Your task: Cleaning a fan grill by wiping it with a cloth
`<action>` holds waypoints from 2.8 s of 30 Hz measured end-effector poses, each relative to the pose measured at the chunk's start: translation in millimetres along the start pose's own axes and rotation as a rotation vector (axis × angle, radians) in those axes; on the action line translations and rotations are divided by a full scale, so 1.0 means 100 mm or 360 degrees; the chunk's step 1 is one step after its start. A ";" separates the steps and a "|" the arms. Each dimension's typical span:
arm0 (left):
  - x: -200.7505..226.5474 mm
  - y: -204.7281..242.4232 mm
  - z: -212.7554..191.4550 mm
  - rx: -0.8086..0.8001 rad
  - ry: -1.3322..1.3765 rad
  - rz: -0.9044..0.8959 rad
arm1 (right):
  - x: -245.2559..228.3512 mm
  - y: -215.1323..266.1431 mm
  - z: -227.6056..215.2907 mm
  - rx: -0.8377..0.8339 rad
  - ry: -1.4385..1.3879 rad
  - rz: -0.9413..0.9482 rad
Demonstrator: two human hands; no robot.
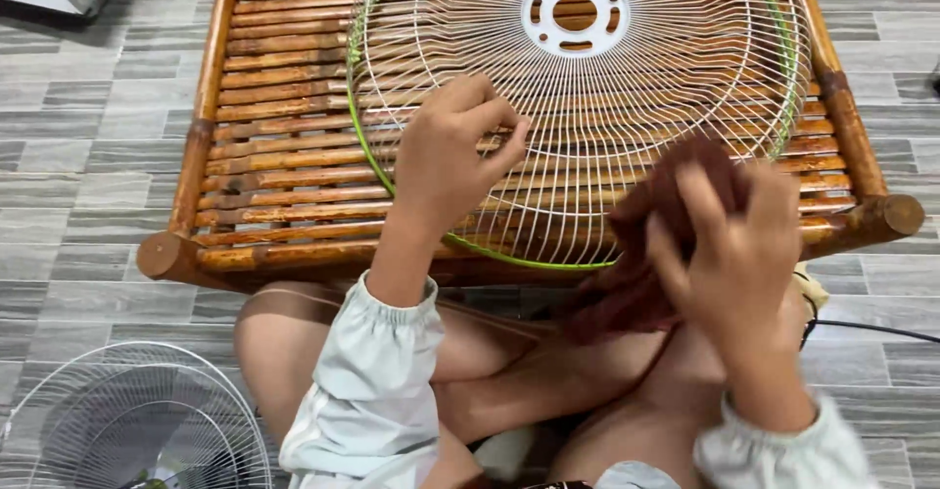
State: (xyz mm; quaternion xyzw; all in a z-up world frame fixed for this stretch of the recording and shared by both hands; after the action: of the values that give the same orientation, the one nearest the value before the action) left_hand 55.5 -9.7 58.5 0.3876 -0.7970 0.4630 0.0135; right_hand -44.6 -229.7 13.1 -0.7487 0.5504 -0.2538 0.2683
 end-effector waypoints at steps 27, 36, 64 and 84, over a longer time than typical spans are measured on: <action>0.35 0.13 0.00 0.0104 -0.0063 0.0089 | -0.65 0.89 -0.03 0.0523 -0.0707 0.0282; 0.40 0.14 -0.09 0.0101 -0.0065 0.0103 | -0.75 -0.53 -0.15 0.0258 -0.0463 0.0315; 0.37 0.19 -0.03 0.0186 -0.0062 0.0094 | -0.66 0.50 0.04 0.0384 -0.0420 0.0170; 0.39 0.22 -0.03 0.0195 -0.0191 0.0065 | -0.17 -1.50 1.33 -0.0119 -0.0279 -0.0304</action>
State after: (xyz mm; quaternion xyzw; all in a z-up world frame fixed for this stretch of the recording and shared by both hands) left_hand 13.6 -24.8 58.8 0.3983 -0.7744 0.4869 -0.0676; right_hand 144.0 -159.9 17.1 -0.8264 0.4602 -0.1912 0.2621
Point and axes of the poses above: each hand's wrist, its own y-axis away from the middle knuckle, its own z-axis out of the palm, x = y × z, the point moved 8 cm from there along -y, towards the middle knuckle, and after that the axes turned 2 degrees about x, right-handed, at the moved point
